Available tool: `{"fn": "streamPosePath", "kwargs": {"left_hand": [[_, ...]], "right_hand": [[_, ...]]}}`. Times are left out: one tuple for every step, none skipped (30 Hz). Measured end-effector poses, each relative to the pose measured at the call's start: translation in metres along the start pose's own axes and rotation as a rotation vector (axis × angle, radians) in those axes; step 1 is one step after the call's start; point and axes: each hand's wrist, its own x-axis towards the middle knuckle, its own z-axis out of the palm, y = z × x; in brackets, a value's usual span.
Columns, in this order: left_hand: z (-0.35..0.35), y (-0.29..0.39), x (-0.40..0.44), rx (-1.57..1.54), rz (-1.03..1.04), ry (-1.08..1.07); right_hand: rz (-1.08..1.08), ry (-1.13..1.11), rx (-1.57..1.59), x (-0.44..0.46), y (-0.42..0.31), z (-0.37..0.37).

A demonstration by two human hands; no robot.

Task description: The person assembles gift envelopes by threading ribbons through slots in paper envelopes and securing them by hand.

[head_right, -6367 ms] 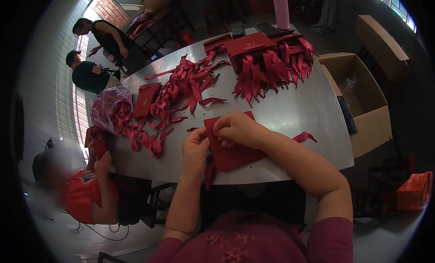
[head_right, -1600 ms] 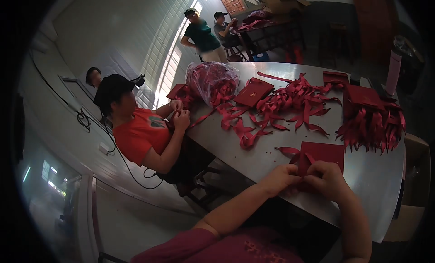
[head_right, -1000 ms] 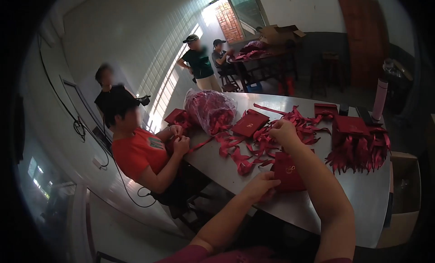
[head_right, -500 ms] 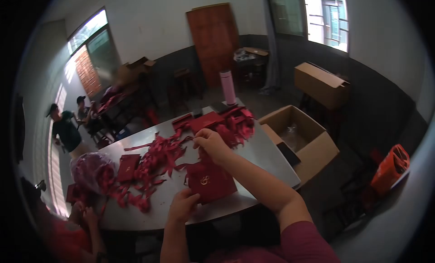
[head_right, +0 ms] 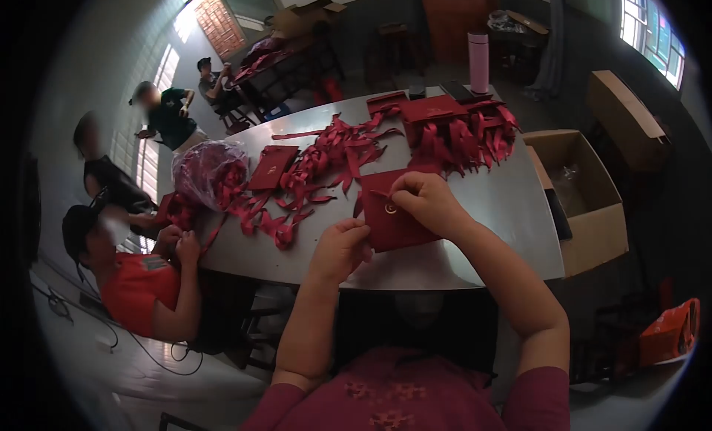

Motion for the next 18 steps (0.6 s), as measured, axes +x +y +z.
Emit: {"fn": "streamPosePath", "kwargs": {"left_hand": [[0.000, 0.005, -0.002, 0.012, -0.013, 0.023], [-0.001, 0.006, -0.002, 0.104, -0.009, 0.047], [-0.005, 0.001, -0.001, 0.195, -0.009, 0.070], [-0.013, 0.000, 0.002, 0.398, 0.054, 0.079], [-0.019, -0.003, 0.005, 0.402, 0.076, 0.095], [-0.022, -0.005, 0.005, 0.323, 0.060, 0.104], [-0.025, -0.008, 0.006, 0.244, 0.035, 0.108], [-0.029, -0.010, 0.007, 0.243, 0.037, 0.111], [-0.034, -0.012, 0.008, 0.251, 0.060, 0.151], [-0.040, -0.015, 0.011, 0.259, 0.084, 0.192], [-0.060, -0.029, 0.023, 0.259, 0.085, 0.197], [-0.089, -0.049, 0.041, 0.478, 0.383, 0.113], [-0.095, -0.049, 0.043, 0.692, 0.681, 0.025], [-0.100, -0.052, 0.043, 0.692, 0.680, 0.031], [-0.084, -0.037, 0.030, 0.525, 0.416, 0.167], [-0.071, -0.027, 0.024, 0.354, 0.152, 0.283], [-0.072, -0.026, 0.021, 0.306, 0.123, 0.277], [-0.070, -0.026, 0.023, 0.266, 0.089, 0.213]], "right_hand": [[-0.003, -0.025, -0.053, 0.002, 0.009, 0.007], [-0.022, -0.048, -0.108, 0.009, 0.015, 0.015], [-0.010, -0.068, -0.133, 0.015, 0.023, 0.020], [0.010, -0.082, -0.162, 0.019, 0.025, 0.027], [0.012, -0.107, -0.148, 0.023, 0.026, 0.032], [-0.002, -0.115, -0.147, 0.033, 0.024, 0.037], [0.006, -0.121, -0.183, 0.041, 0.023, 0.042], [0.019, -0.124, -0.220, 0.048, 0.022, 0.047], [0.019, -0.128, -0.219, 0.053, 0.020, 0.050], [0.091, -0.149, -0.088, 0.060, 0.018, 0.054], [0.163, -0.169, 0.045, 0.064, 0.017, 0.058], [0.164, -0.172, 0.046, 0.065, 0.019, 0.060], [0.140, -0.185, 0.032, 0.064, 0.022, 0.061], [0.114, -0.198, 0.018, 0.064, 0.024, 0.063], [0.118, -0.198, 0.018, 0.062, 0.025, 0.067], [0.040, -0.226, -0.085, 0.058, 0.023, 0.069], [-0.030, -0.233, -0.198, 0.051, 0.021, 0.066], [-0.041, -0.249, -0.322, 0.050, 0.030, 0.067]]}}
